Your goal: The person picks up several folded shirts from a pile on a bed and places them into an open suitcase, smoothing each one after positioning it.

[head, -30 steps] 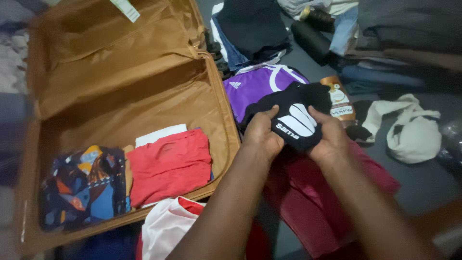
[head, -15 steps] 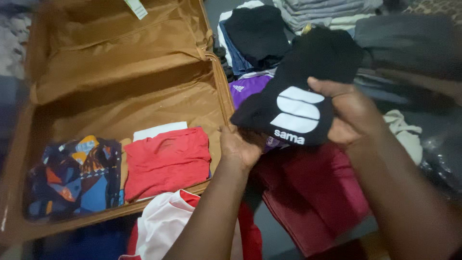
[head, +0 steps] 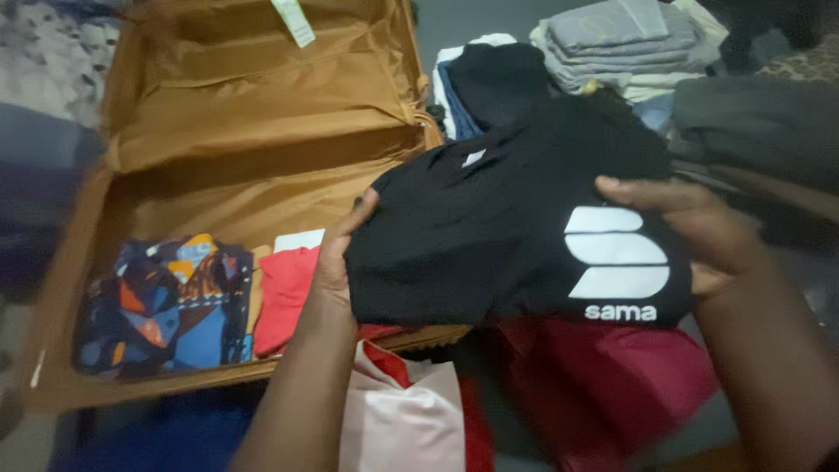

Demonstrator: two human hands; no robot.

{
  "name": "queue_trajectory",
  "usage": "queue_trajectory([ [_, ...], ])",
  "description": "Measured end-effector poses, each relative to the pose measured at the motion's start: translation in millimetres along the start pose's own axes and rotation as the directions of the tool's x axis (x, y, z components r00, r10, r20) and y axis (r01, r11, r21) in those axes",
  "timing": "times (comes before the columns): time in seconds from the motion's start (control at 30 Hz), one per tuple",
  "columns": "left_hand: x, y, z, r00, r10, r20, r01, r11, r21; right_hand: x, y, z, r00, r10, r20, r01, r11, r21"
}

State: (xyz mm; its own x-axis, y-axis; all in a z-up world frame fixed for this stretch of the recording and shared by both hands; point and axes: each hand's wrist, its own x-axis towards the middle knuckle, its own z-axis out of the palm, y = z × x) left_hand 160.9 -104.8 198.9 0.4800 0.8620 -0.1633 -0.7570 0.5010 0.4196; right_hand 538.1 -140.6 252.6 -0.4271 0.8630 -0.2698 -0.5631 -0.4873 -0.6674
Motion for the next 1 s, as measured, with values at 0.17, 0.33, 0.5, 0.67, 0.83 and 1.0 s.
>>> queue_trajectory([
  [0.17,-42,15,-37,0.973,-0.12,-0.198,0.126,0.992,0.015,25,33,41,0.932,0.025,-0.363,-0.135,0.951,-0.279],
  [0.33,-74,26,-69,0.96,-0.076,-0.268,0.089,0.995,0.036,49,62,75,0.926,0.212,-0.311,-0.268,0.952,-0.15],
  [0.5,-94,49,-93,0.946,-0.105,-0.308,0.099,0.995,-0.035,73,85,93,0.931,0.255,-0.263,-0.297,0.945,-0.135],
  [0.67,-109,72,-108,0.949,-0.099,-0.298,0.091,0.995,-0.043,100,104,106,0.882,0.308,-0.357,-0.379,0.914,-0.148],
  [0.83,-111,94,-127,0.901,-0.131,-0.414,0.131,0.991,-0.029,129,127,111,0.881,0.332,-0.338,-0.396,0.908,-0.14],
  [1.0,-107,120,-152,0.886,0.018,-0.464,0.06,0.986,0.153,163,158,98,0.872,0.364,-0.327,-0.414,0.905,-0.097],
])
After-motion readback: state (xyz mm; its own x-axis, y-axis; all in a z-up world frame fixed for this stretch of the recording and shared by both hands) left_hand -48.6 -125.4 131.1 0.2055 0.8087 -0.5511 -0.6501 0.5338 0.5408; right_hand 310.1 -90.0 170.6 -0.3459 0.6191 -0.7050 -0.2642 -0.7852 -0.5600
